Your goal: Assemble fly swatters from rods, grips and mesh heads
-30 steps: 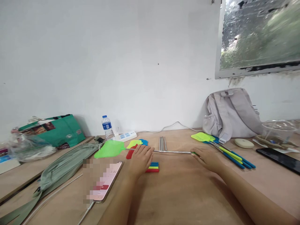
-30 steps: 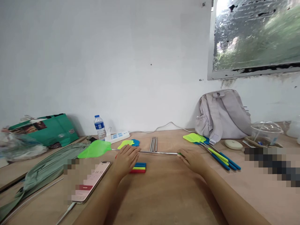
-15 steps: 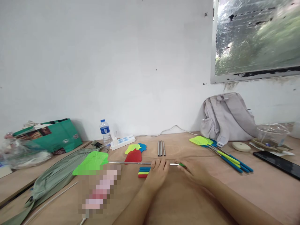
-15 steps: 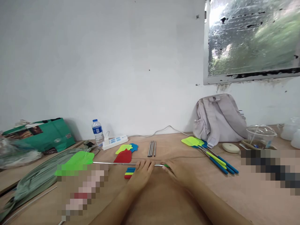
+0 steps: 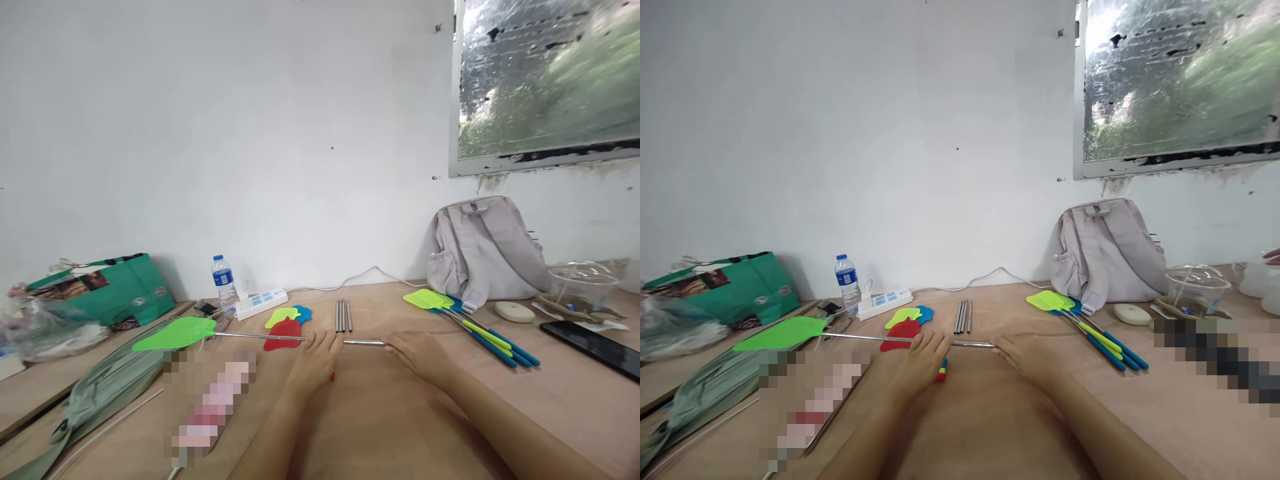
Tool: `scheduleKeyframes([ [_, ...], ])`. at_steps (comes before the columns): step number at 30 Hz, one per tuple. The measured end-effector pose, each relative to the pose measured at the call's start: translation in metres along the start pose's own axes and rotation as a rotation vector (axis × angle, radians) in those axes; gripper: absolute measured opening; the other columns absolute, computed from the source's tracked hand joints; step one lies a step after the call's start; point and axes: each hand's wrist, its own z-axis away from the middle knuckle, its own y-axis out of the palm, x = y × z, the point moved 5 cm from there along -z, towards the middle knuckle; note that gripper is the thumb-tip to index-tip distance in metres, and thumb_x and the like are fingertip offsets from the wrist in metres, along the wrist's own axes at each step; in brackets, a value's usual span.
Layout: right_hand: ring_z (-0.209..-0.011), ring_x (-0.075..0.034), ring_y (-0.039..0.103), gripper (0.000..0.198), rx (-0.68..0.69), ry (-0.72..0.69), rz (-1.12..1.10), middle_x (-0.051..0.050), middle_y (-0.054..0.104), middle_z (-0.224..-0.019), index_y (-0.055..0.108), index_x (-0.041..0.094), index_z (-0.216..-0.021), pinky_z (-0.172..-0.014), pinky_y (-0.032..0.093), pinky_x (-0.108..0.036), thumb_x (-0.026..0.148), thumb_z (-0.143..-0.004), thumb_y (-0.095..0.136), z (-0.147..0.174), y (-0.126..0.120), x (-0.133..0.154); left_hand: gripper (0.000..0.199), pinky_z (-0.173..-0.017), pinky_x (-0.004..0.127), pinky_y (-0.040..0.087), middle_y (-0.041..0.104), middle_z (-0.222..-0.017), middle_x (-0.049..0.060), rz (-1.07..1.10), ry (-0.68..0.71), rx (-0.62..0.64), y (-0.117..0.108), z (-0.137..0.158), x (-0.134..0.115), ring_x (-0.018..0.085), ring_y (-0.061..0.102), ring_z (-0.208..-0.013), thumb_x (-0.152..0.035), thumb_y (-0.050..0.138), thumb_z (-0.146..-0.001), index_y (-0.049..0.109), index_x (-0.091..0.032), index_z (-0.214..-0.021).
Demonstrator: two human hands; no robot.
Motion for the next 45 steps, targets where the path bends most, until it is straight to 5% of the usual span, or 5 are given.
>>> scheduleKeyframes([
  [6,-0.069,-0.016,0.059,0.031,-0.101,-0.079,0.120,-0.004,0.066,-0.077,0.060,0.021,-0.089,-0.058,0.039,-0.026,0.031,-0.090,0.031,0.004,-0.025,-0.017,0.024,-0.074,0.029,0.033,0.056,-0.086,0.002,-0.071,-0.040,-0.059,0.000,0.005,0.019,0.017,0.050,-0.081,-0.006,0.042,-0.077,0.052,-0.020,-0.094],
  [14,-0.065,-0.013,0.056,0.023,-0.130,-0.164,0.218,0.000,0.062,-0.070,0.059,0.021,-0.087,-0.057,0.033,-0.025,0.027,-0.089,0.036,0.006,-0.028,-0.018,0.026,-0.076,0.028,0.033,0.056,-0.085,0.002,-0.083,-0.018,-0.106,-0.007,0.008,0.025,0.017,0.051,-0.086,-0.005,0.036,-0.080,0.052,-0.020,-0.093],
  [45,-0.064,-0.011,0.056,0.021,-0.115,-0.163,0.361,0.000,0.062,-0.071,0.058,0.022,-0.089,-0.052,0.029,-0.024,0.028,-0.089,0.037,0.029,-0.048,-0.048,0.030,-0.077,0.029,0.032,0.058,-0.084,0.003,-0.067,-0.010,-0.135,0.006,0.019,0.048,0.017,0.051,-0.080,-0.003,0.034,-0.080,0.054,-0.020,-0.095],
])
